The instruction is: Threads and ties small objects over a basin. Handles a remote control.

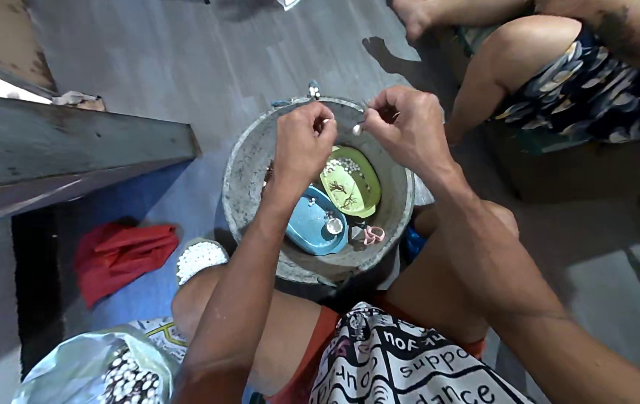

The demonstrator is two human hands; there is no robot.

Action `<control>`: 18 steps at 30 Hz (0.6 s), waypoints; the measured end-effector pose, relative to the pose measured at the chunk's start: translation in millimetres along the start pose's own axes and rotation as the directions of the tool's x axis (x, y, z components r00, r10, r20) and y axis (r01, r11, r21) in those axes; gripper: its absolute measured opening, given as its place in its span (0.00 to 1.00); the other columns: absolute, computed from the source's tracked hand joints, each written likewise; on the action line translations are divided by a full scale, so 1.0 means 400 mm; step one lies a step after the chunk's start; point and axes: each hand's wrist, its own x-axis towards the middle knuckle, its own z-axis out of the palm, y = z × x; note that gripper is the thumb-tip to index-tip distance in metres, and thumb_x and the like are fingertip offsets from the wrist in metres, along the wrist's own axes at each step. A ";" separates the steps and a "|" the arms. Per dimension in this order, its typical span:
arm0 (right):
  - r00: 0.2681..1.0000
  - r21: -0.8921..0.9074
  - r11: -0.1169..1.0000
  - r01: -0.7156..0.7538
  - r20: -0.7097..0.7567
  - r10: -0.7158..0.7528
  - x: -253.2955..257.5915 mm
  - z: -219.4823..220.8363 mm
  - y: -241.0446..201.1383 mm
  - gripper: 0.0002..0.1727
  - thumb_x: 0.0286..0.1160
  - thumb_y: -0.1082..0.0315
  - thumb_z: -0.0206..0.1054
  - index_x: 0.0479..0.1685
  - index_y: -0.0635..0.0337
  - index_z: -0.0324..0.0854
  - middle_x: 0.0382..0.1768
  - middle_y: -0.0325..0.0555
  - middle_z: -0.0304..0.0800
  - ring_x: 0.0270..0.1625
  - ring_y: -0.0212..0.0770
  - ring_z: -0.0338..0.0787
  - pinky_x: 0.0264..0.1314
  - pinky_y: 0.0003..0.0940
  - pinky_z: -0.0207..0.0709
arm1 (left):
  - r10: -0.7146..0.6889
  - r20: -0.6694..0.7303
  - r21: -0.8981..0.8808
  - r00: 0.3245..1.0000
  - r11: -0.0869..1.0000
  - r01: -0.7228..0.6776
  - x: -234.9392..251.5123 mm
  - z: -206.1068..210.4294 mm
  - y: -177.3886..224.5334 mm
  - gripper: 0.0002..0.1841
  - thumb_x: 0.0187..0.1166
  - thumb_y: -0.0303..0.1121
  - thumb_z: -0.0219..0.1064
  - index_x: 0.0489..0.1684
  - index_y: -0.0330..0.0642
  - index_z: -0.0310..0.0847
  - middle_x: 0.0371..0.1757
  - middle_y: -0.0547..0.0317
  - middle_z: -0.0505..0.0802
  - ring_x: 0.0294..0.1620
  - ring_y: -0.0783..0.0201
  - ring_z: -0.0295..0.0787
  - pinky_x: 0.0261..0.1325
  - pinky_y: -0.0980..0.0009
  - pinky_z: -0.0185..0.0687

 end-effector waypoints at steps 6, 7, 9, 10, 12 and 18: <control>0.998 0.013 0.998 -0.055 0.038 0.055 0.010 -0.022 0.023 0.10 0.78 0.56 0.69 0.41 0.50 0.92 0.38 0.35 0.93 0.39 0.31 0.91 0.45 0.37 0.86 | -0.092 0.165 -0.028 0.982 0.995 0.098 0.013 0.054 -0.038 0.12 0.83 0.35 0.67 0.56 0.43 0.90 0.42 0.56 0.95 0.41 0.62 0.92 0.52 0.57 0.88; 0.998 0.021 0.999 -0.045 0.041 0.044 0.010 -0.022 0.025 0.10 0.79 0.56 0.68 0.42 0.50 0.92 0.40 0.35 0.93 0.40 0.31 0.92 0.46 0.36 0.87 | -0.106 0.198 -0.016 0.974 0.994 0.112 0.017 0.056 -0.040 0.15 0.83 0.35 0.68 0.64 0.44 0.88 0.46 0.54 0.95 0.44 0.61 0.93 0.54 0.56 0.88; 0.998 0.049 0.998 -0.037 0.061 0.034 0.010 -0.027 0.027 0.11 0.81 0.56 0.68 0.45 0.50 0.92 0.42 0.36 0.94 0.43 0.31 0.92 0.50 0.35 0.88 | -0.118 0.219 -0.014 0.969 0.992 0.124 0.022 0.054 -0.044 0.19 0.84 0.35 0.68 0.72 0.45 0.84 0.50 0.53 0.95 0.46 0.59 0.93 0.56 0.55 0.89; 0.997 0.071 0.997 -0.039 0.069 0.034 0.010 -0.030 0.026 0.11 0.81 0.56 0.68 0.46 0.50 0.93 0.43 0.36 0.94 0.43 0.30 0.92 0.51 0.35 0.88 | -0.112 0.186 -0.053 0.976 0.991 0.124 0.022 0.048 -0.043 0.16 0.85 0.34 0.66 0.67 0.44 0.86 0.49 0.53 0.95 0.45 0.60 0.94 0.55 0.56 0.90; 0.997 0.138 0.990 -0.034 0.071 0.024 0.011 -0.033 0.026 0.11 0.82 0.56 0.69 0.47 0.51 0.93 0.43 0.36 0.94 0.44 0.29 0.92 0.52 0.33 0.88 | -0.107 0.091 -0.200 0.990 0.972 0.124 0.021 0.032 -0.032 0.12 0.89 0.37 0.62 0.50 0.41 0.90 0.42 0.57 0.95 0.37 0.64 0.94 0.47 0.61 0.93; 0.997 0.385 0.923 -0.017 0.079 -0.014 0.009 -0.029 0.011 0.11 0.83 0.59 0.69 0.49 0.55 0.92 0.41 0.36 0.95 0.42 0.28 0.93 0.48 0.28 0.89 | 0.002 0.031 -0.526 1.000 0.850 0.015 0.010 -0.014 0.017 0.16 0.88 0.32 0.63 0.67 0.34 0.81 0.52 0.51 0.93 0.44 0.59 0.96 0.48 0.60 0.96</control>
